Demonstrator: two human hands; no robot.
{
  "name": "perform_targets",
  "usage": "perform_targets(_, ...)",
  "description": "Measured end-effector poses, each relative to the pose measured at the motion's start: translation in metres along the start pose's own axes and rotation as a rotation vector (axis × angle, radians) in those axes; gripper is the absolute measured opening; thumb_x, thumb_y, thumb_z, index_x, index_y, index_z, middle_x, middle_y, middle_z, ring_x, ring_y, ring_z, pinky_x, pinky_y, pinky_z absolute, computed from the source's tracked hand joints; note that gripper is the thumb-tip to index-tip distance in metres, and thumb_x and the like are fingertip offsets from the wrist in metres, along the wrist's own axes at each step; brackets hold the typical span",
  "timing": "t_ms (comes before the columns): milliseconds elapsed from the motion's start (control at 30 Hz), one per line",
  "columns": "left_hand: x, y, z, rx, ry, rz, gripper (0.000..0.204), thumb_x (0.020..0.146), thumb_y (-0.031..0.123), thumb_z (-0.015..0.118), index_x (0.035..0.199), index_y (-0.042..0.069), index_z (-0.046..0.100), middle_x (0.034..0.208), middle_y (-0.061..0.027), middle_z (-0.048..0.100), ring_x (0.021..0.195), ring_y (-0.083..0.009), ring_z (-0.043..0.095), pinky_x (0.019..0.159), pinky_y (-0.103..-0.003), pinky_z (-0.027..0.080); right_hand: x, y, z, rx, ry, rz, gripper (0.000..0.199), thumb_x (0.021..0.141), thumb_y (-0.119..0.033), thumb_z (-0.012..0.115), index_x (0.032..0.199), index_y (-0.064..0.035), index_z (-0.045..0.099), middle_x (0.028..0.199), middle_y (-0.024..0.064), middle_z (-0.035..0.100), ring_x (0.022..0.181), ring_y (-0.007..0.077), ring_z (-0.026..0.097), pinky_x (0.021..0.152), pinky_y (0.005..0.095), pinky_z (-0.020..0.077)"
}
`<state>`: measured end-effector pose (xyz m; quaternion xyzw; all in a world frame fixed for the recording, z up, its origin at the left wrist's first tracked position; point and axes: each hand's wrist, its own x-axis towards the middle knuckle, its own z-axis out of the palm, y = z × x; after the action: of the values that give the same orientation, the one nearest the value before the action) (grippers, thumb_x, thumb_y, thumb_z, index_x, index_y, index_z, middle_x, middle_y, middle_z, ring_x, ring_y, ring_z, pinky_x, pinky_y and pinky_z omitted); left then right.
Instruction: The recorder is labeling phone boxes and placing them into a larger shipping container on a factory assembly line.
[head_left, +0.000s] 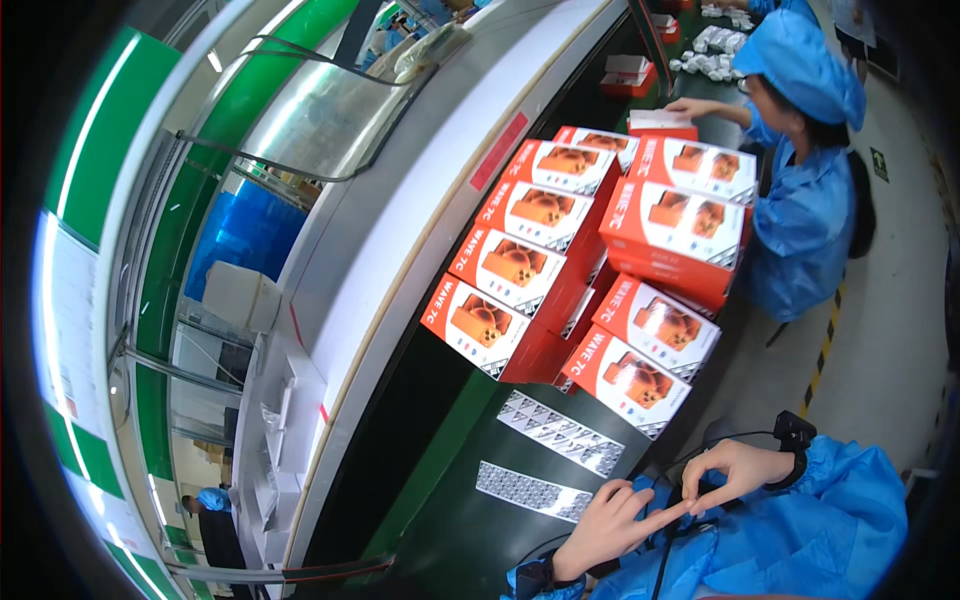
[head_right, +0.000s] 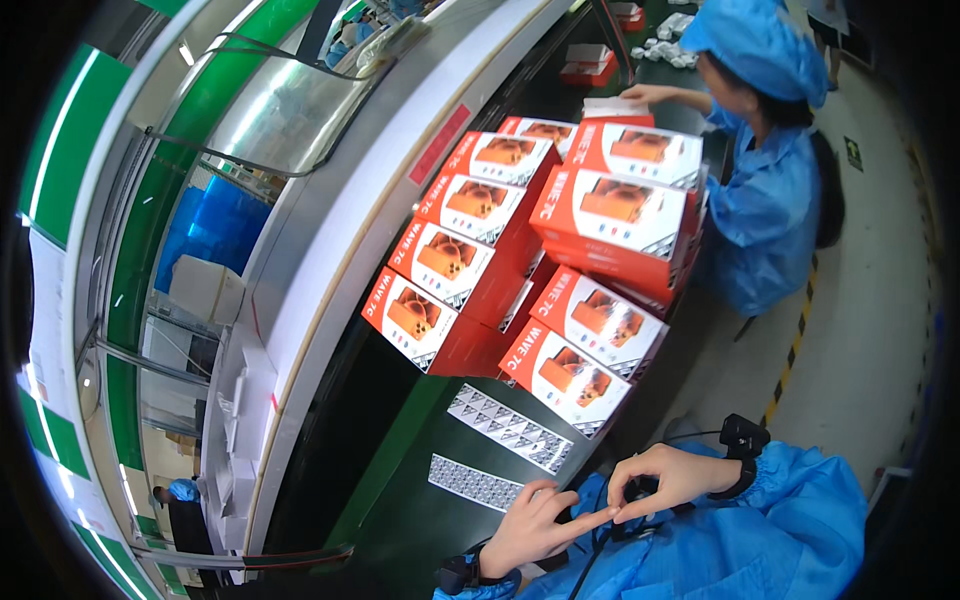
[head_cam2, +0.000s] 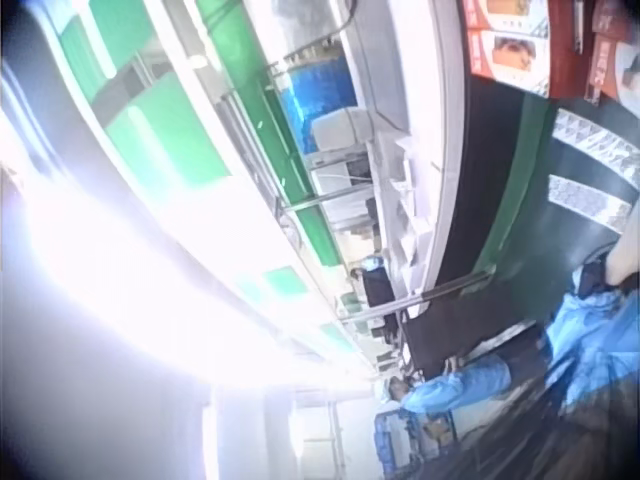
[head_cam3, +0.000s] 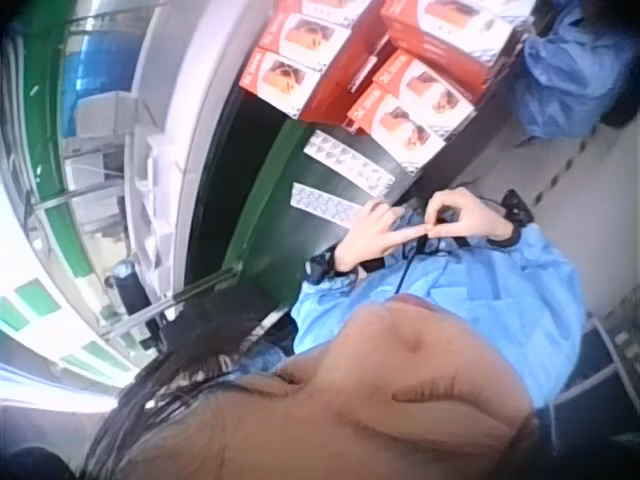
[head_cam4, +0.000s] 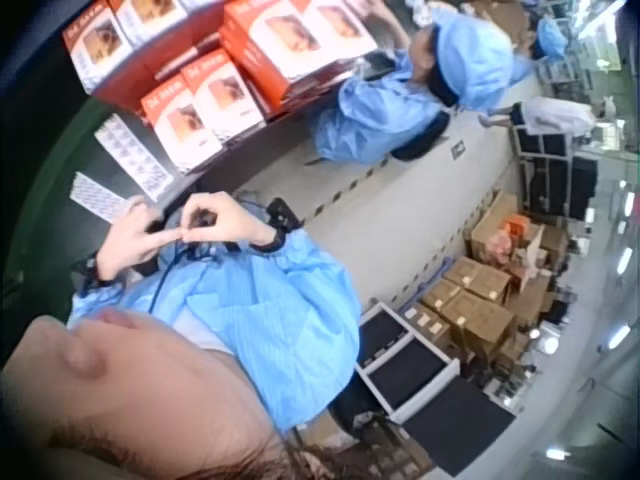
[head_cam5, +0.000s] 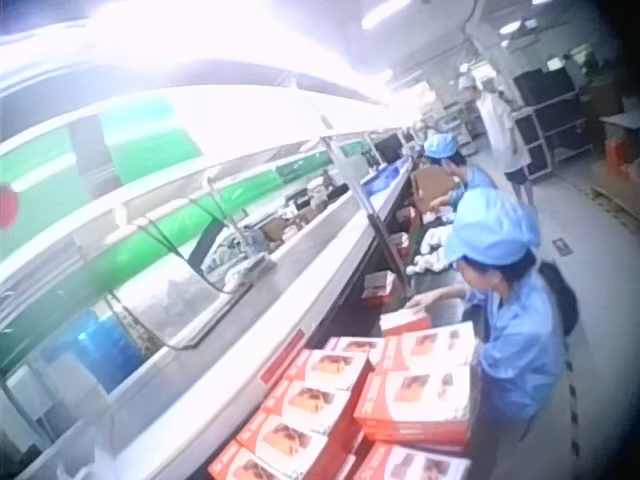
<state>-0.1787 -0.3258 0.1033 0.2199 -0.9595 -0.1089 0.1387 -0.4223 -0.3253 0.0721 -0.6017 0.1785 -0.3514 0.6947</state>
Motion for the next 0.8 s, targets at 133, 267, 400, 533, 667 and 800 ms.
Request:
perform_targets(133, 0.039, 0.042, -0.037, -0.13, 0.033, 0.023, 0.041, 0.075, 0.014, 0.065, 0.113, 0.031, 0.062, 0.087, -0.0026, 0.049, 0.082, -0.0189, 0.05, 0.083, -0.034, 0.044, -0.025, -0.067, -0.003, -0.017, -0.028, -0.003, 0.014, 0.078, -0.008, 0.07, 0.089, -0.004, 0.062, 0.086, 0.0039, 0.066, 0.081, 0.0135, 0.063, 0.074, 0.0249, 0.0475)
perform_targets(267, 0.071, 0.071, -0.057, -0.079, 0.081, 0.054, 0.037, 0.077, 0.015, 0.066, 0.109, 0.035, 0.063, 0.086, -0.0019, 0.05, 0.081, -0.0178, 0.049, 0.083, -0.034, 0.044, -0.047, -0.11, -0.013, -0.024, -0.088, 0.048, 0.014, 0.08, -0.01, 0.069, 0.09, -0.0031, 0.062, 0.088, 0.0038, 0.066, 0.083, 0.0128, 0.062, 0.076, 0.0249, 0.0468)
perform_targets(400, 0.09, 0.087, -0.065, -0.07, 0.086, 0.086, 0.044, 0.077, 0.013, 0.063, 0.113, 0.037, 0.061, 0.086, -0.0013, 0.05, 0.08, -0.0161, 0.049, 0.084, -0.034, 0.045, -0.058, -0.126, -0.021, 0.205, -0.197, 0.154, 0.012, 0.082, -0.009, 0.066, 0.09, -0.002, 0.06, 0.09, 0.0047, 0.064, 0.088, 0.0114, 0.058, 0.08, 0.0253, 0.0449)
perform_targets(533, 0.105, 0.086, -0.079, 0.05, 0.025, 0.127, 0.05, 0.075, 0.011, 0.06, 0.116, 0.04, 0.058, 0.086, -0.0006, 0.05, 0.08, -0.0148, 0.049, 0.085, -0.033, 0.045, -0.049, -0.12, -0.036, 0.392, -0.339, 0.249, 0.011, 0.082, -0.008, 0.066, 0.087, -0.002, 0.058, 0.089, 0.0038, 0.06, 0.088, 0.0105, 0.056, 0.08, 0.0247, 0.0443)
perform_targets(667, 0.116, 0.071, -0.082, 0.088, -0.003, 0.164, 0.056, 0.074, 0.01, 0.055, 0.123, 0.037, 0.054, 0.085, -0.0013, 0.047, 0.08, -0.0157, 0.048, 0.084, -0.03, 0.044, -0.032, -0.102, -0.057, 0.518, -0.562, 0.364, 0.008, 0.084, -0.006, 0.064, 0.086, -0.0023, 0.057, 0.088, 0.0029, 0.059, 0.085, 0.0097, 0.056, 0.078, 0.0232, 0.0438)
perform_targets(800, 0.122, 0.054, -0.082, 0.079, 0.026, 0.183, 0.058, 0.074, 0.012, 0.053, 0.127, 0.035, 0.051, 0.084, -0.0021, 0.045, 0.079, -0.0179, 0.047, 0.083, -0.029, 0.042, -0.01, -0.106, -0.076, 0.473, -0.705, 0.493, 0.007, 0.085, -0.006, 0.062, 0.087, -0.002, 0.057, 0.088, 0.0023, 0.058, 0.083, 0.0074, 0.054, 0.076, 0.0213, 0.0432)
